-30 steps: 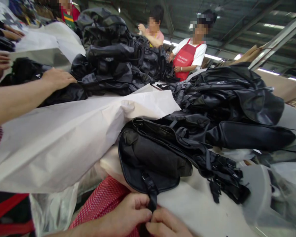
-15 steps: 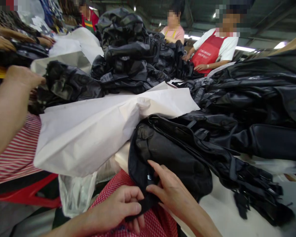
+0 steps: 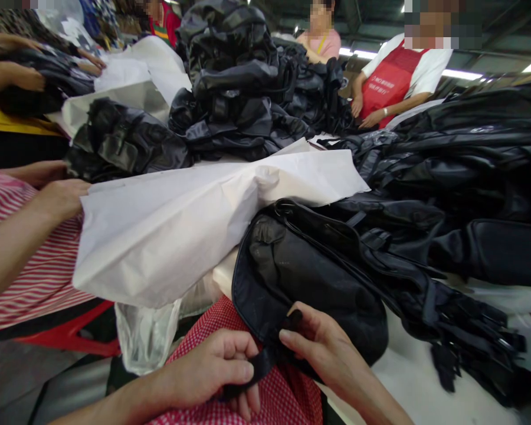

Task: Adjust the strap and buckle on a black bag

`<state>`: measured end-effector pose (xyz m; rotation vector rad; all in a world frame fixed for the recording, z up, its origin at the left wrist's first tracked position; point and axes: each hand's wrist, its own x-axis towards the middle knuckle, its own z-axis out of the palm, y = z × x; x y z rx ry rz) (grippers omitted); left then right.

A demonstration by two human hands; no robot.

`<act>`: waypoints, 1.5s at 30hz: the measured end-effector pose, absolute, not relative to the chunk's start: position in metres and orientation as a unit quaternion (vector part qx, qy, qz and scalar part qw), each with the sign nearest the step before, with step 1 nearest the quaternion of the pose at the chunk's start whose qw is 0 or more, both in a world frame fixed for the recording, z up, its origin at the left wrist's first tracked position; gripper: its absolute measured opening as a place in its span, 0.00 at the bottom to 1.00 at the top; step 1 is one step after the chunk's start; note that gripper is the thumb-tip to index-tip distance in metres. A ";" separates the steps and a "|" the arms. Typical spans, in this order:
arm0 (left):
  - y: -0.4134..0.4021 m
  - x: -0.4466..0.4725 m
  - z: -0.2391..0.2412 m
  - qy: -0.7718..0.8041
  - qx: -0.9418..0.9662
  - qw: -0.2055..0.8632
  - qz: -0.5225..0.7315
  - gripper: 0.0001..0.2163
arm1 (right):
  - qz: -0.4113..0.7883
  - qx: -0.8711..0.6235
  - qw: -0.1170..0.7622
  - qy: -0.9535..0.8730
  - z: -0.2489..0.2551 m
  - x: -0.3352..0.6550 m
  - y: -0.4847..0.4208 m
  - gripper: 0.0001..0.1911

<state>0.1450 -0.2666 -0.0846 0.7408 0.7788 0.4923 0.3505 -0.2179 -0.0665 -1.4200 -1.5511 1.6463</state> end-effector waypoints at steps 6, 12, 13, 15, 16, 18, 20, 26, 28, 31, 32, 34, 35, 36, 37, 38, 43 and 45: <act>-0.268 0.142 -0.082 0.354 0.339 0.841 0.229 0.12 | 0.637 -0.555 0.205 -0.495 -0.068 0.352 -0.222 0.17; -0.270 0.143 -0.078 0.360 0.314 0.845 0.241 0.11 | 0.681 -0.496 0.245 -0.480 -0.062 0.345 -0.228 0.15; -0.270 0.143 -0.079 0.359 0.310 0.846 0.243 0.11 | 0.684 -0.488 0.255 -0.479 -0.062 0.343 -0.229 0.14; -0.270 0.143 -0.080 0.353 0.305 0.850 0.246 0.10 | 0.679 -0.490 0.263 -0.480 -0.063 0.341 -0.231 0.15; -0.270 0.143 -0.080 0.349 0.303 0.852 0.246 0.11 | 0.671 -0.496 0.266 -0.483 -0.065 0.341 -0.232 0.15; -0.270 0.142 -0.082 0.342 0.303 0.855 0.246 0.11 | 0.655 -0.505 0.274 -0.491 -0.068 0.341 -0.233 0.15; -0.271 0.142 -0.083 0.341 0.303 0.855 0.247 0.11 | 0.652 -0.497 0.267 -0.506 -0.071 0.343 -0.234 0.14; -0.272 0.144 -0.086 0.321 0.273 0.868 0.264 0.12 | 0.565 -0.515 0.238 -0.599 -0.078 0.347 -0.240 0.08; -0.272 0.145 -0.085 0.317 0.257 0.872 0.271 0.12 | 0.522 -0.533 0.222 -0.627 -0.077 0.346 -0.243 0.08; -0.273 0.147 -0.083 0.326 0.251 0.868 0.277 0.12 | 0.462 -0.547 0.200 -0.669 -0.076 0.344 -0.247 0.07; -0.273 0.148 -0.081 0.332 0.253 0.866 0.276 0.12 | 0.441 -0.547 0.194 -0.685 -0.075 0.344 -0.248 0.07; -0.273 0.149 -0.078 0.343 0.252 0.863 0.272 0.13 | 0.408 -0.534 0.189 -0.716 -0.074 0.343 -0.249 0.06; -0.272 0.149 -0.076 0.349 0.250 0.863 0.269 0.13 | 0.400 -0.523 0.189 -0.728 -0.073 0.343 -0.250 0.07; -0.271 0.148 -0.074 0.355 0.247 0.862 0.266 0.13 | 0.399 -0.509 0.191 -0.738 -0.073 0.343 -0.250 0.07; -0.270 0.148 -0.072 0.359 0.247 0.861 0.264 0.13 | 0.401 -0.497 0.194 -0.745 -0.072 0.343 -0.250 0.08; -0.269 0.147 -0.069 0.361 0.252 0.859 0.261 0.12 | 0.407 -0.488 0.194 -0.748 -0.071 0.343 -0.249 0.09; -0.265 0.142 -0.058 0.343 0.319 0.856 0.219 0.16 | 0.477 -0.472 0.172 -0.721 -0.059 0.348 -0.243 0.08; -0.266 0.144 -0.057 0.374 0.345 0.832 0.221 0.12 | 0.520 -0.464 0.164 -0.698 -0.054 0.349 -0.241 0.07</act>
